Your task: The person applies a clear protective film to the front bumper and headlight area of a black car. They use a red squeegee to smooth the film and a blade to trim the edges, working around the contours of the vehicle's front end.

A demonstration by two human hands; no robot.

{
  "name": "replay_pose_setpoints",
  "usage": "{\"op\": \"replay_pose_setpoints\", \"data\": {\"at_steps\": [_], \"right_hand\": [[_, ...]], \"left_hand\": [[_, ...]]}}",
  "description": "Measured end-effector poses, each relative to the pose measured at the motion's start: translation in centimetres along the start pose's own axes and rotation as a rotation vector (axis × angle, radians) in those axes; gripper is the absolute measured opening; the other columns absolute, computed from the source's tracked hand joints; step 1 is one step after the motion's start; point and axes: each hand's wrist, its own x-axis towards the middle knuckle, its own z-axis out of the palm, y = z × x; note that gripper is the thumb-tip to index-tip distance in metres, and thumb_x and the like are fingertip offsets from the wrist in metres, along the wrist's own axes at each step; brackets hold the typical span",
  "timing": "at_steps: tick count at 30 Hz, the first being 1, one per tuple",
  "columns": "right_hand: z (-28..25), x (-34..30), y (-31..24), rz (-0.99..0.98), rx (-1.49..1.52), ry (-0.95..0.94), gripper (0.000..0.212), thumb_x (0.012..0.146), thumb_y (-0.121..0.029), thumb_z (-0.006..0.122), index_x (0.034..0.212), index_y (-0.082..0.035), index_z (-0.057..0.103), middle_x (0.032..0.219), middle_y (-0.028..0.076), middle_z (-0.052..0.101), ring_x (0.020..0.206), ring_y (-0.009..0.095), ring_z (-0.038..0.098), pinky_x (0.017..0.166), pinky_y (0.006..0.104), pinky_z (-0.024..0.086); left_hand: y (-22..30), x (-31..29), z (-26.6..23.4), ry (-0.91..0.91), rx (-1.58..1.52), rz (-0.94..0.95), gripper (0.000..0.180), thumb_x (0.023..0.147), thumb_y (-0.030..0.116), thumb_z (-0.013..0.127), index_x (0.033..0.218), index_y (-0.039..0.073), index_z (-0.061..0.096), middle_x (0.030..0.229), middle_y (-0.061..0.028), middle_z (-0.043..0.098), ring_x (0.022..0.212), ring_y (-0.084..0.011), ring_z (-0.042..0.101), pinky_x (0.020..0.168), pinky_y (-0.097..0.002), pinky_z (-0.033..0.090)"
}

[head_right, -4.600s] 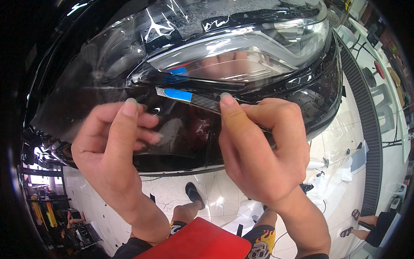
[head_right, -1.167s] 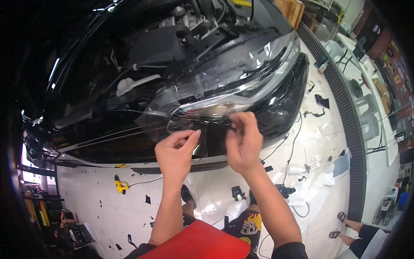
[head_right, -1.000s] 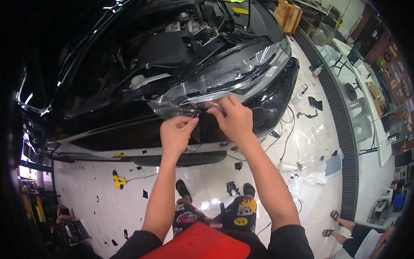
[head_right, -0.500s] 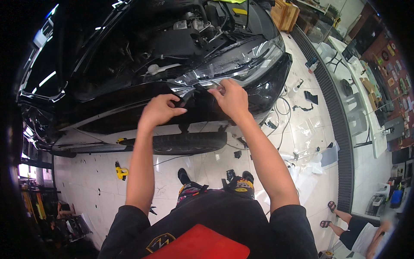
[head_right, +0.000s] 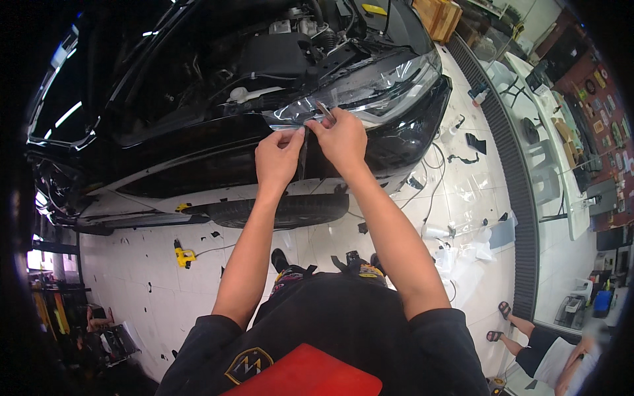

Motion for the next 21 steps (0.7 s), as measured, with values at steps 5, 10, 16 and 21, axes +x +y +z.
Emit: {"op": "replay_pose_setpoints", "data": {"at_steps": [5,10,16,21], "right_hand": [[1.3,-0.3,-0.3,-0.044,-0.007,0.077,0.042,0.08,-0.035,0.091,0.081,0.001,0.068,0.078,0.015,0.07,0.073,0.034,0.069,0.067,0.0428,0.052],[0.4,-0.3,1.6,-0.078,0.217,0.091,0.025,0.092,-0.02,0.082,0.087,0.002,0.07,0.073,0.003,0.064,0.069,0.009,0.055,0.062,0.0284,0.045],[0.1,-5.0,3.0,0.114,0.581,0.108,0.023,0.105,-0.013,0.067,0.121,0.003,0.063,0.094,0.006,0.067,0.074,0.011,0.061,0.064,0.0273,0.049],[-5.5,-12.7,-1.4,0.076,0.591,0.045,0.02,0.105,0.0,0.058,0.122,0.003,0.068,0.093,0.005,0.068,0.076,0.012,0.063,0.068,0.0273,0.052]], "left_hand": [[-0.5,1.3,-0.4,-0.052,-0.235,-0.083,0.031,0.098,0.024,0.075,0.102,-0.008,0.078,0.091,-0.0138,0.08,0.083,-0.0142,0.075,0.077,-0.027,0.057],[-2.3,2.2,-1.2,-0.112,-0.226,-0.048,0.032,0.097,0.025,0.075,0.104,-0.006,0.077,0.091,-0.0142,0.08,0.082,-0.0158,0.075,0.076,-0.0268,0.056],[-1.0,3.1,-4.0,-0.237,-0.158,-0.107,0.042,0.095,0.036,0.081,0.097,-0.006,0.079,0.085,-0.0093,0.078,0.078,-0.01,0.071,0.073,-0.0255,0.053],[0.9,5.5,-8.9,0.019,0.099,0.108,0.03,0.095,0.035,0.08,0.095,0.004,0.078,0.075,-0.0044,0.072,0.065,-0.014,0.065,0.062,-0.029,0.049]]}}
